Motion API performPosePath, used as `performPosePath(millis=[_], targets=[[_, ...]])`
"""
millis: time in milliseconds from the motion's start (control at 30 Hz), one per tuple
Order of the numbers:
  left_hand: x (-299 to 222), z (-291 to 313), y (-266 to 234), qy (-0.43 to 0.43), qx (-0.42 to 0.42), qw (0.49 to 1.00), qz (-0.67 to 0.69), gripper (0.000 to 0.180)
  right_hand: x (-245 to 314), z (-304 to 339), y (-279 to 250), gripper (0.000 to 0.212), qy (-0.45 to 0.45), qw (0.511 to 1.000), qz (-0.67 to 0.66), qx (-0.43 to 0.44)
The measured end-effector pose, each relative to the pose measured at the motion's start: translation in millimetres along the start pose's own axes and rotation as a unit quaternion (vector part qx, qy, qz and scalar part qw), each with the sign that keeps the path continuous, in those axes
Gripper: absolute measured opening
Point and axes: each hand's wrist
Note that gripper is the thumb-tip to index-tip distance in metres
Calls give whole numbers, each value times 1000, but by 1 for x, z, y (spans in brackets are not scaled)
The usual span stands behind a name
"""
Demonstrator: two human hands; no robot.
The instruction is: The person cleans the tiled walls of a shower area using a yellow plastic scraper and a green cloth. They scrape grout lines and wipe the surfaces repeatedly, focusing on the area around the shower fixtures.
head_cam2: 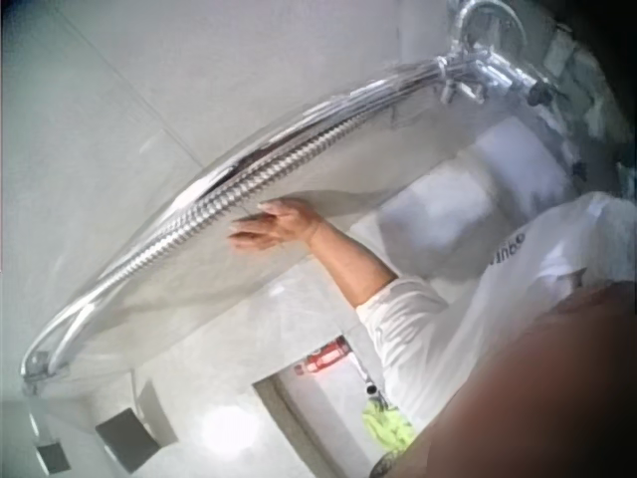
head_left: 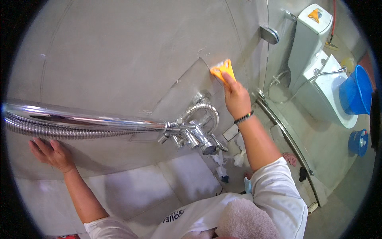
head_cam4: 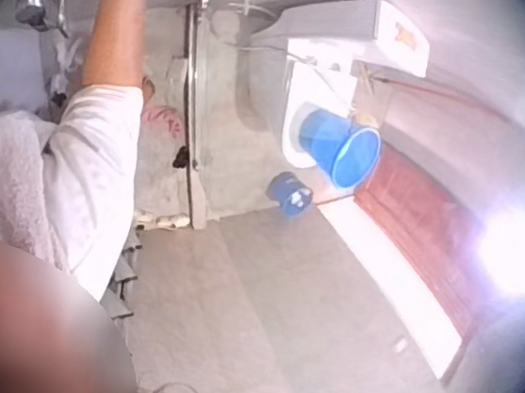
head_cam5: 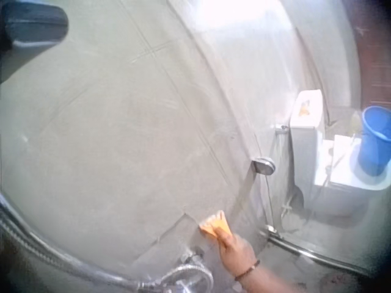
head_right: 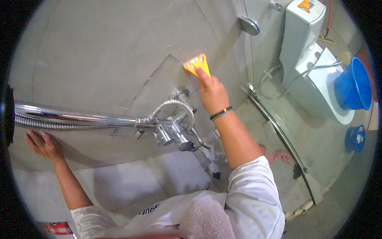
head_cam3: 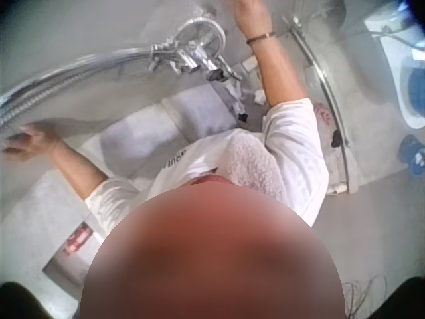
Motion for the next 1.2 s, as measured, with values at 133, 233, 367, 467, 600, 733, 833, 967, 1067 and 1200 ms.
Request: performPosePath(millis=[133,233,367,467,600,733,833,967,1067,1200], targets=[[-1,-1,2,5,-8,1000,10,50,12,-27,-2,38,-22,999,-2,-28],[6,0,1,25,-9,1000,7,50,5,5,2,38,18,1000,-3,5],[3,3,3,14,-13,1000,19,50,10,-24,-2,38,-19,998,-26,-45],[4,0,8,8,-15,998,59,48,21,-53,0,41,-31,996,-52,-64],[11,-6,3,26,-2,999,35,49,-35,56,15,39,51,994,16,94],[5,-7,5,51,-31,998,19,49,-89,162,4,39,177,923,65,335],[0,-9,0,12,14,999,43,50,-89,156,-6,39,220,943,69,241],[-1,-5,3,29,-34,999,17,51,-63,117,-4,41,190,973,-7,131],[-3,-9,5,114,-33,992,-39,42,-49,100,7,39,190,976,-48,100],[9,-2,5,159,-35,982,-92,36,-46,84,8,38,164,974,-13,155]])
Point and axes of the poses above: each hand's wrist, its own z-axis away from the middle knuckle, its own y-axis out of the palm, x = y × z, and after that the axes turned 14 degrees about -y, right-handed
